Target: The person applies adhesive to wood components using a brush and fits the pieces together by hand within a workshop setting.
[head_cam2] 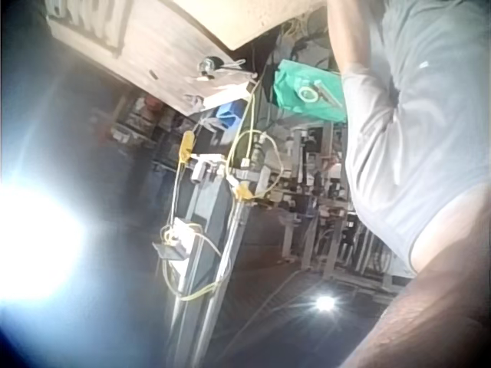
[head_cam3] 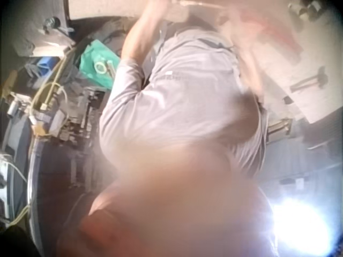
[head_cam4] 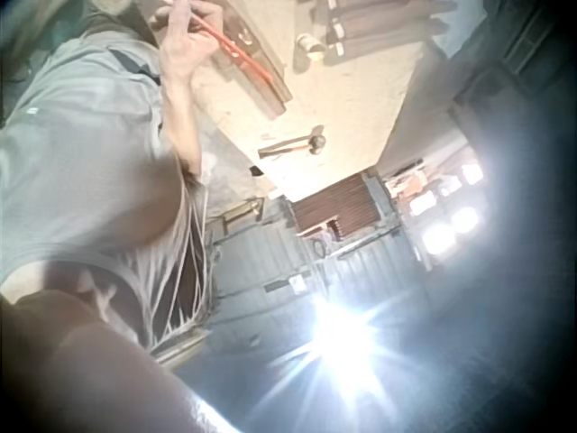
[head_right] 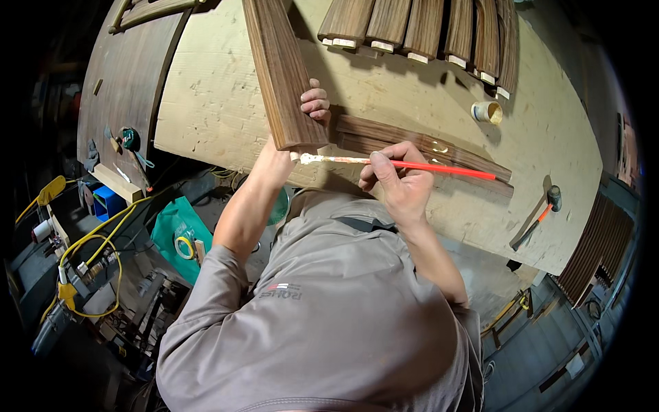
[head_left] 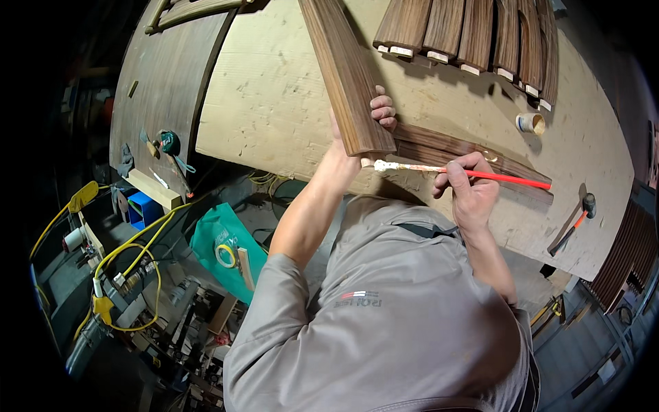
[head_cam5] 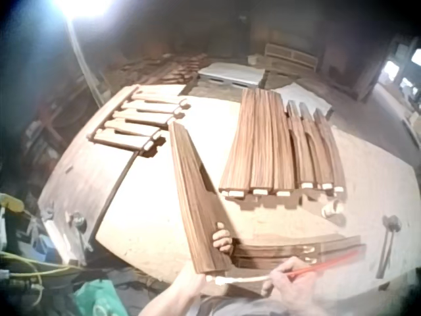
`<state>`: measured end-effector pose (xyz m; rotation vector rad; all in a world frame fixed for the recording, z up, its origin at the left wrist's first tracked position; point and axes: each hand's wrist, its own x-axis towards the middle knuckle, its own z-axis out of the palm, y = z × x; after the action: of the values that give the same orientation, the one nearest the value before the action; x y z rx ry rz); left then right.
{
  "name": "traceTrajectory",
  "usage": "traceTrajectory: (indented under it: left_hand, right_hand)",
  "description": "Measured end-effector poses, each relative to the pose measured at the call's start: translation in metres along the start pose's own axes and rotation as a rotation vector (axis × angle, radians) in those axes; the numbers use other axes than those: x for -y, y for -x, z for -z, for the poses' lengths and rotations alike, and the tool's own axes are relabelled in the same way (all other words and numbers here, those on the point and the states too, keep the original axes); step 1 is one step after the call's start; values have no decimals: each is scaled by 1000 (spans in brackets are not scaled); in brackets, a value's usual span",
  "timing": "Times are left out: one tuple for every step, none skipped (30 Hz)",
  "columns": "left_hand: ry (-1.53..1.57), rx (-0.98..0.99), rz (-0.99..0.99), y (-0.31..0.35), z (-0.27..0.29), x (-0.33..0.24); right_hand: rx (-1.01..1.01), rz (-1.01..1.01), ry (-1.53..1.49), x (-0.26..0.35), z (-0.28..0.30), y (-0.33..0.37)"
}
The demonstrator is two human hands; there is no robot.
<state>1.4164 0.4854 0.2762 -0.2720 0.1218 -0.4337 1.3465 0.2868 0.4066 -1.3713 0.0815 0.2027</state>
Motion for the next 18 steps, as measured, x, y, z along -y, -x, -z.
traceTrajectory:
  left_hand:
    - [10,20,0,-2,6,0]
    - [21,38,2,-5,7,2]
    - [32,57,3,-7,8,3]
    - [36,71,6,-8,11,4]
    - [40,88,9,-8,13,3]
    - [45,106,11,-9,15,3]
    - [69,130,30,-10,17,2]
    - [92,151,49,-10,14,3]
    - [116,174,66,-9,12,3]
    - [122,175,62,-9,9,5]
    - [125,175,52,-6,4,4]
    - [128,175,40,-3,1,4]
    - [121,126,48,2,1,1]
    - [111,72,57,10,0,-5]
    - [99,23,75,14,-11,-10]
    - [-82,-305,-48,34,-26,-14]
    - [-316,-377,-46,51,-25,-30]
    - [-548,-448,-46,67,-18,-46]
  right_hand:
    - [-10,-3,-11,0,-2,-1]
    - [-22,-7,-22,0,-3,-2]
    - [-11,-14,-32,-1,-3,-4]
    - [-12,-34,-12,0,-4,-4]
    - [-12,-53,10,1,-5,-5]
    - [-11,-71,32,2,-5,-5]
    - [-29,-78,42,1,-2,-5]
    - [-55,-93,65,1,2,-4]
    - [-80,-109,88,0,8,-4]
    - [-104,-125,111,-1,14,-3]
    - [-108,-117,115,-4,20,-2]
    - [-121,-115,107,-4,25,-2]
    - [-133,-114,100,-1,28,-2]
    - [-146,-113,87,2,30,-1]
    - [-164,-109,81,6,32,-2]
    - [-174,-97,80,7,34,-2]
    - [-175,-78,78,9,36,-2]
    - [-174,-59,78,10,38,-4]
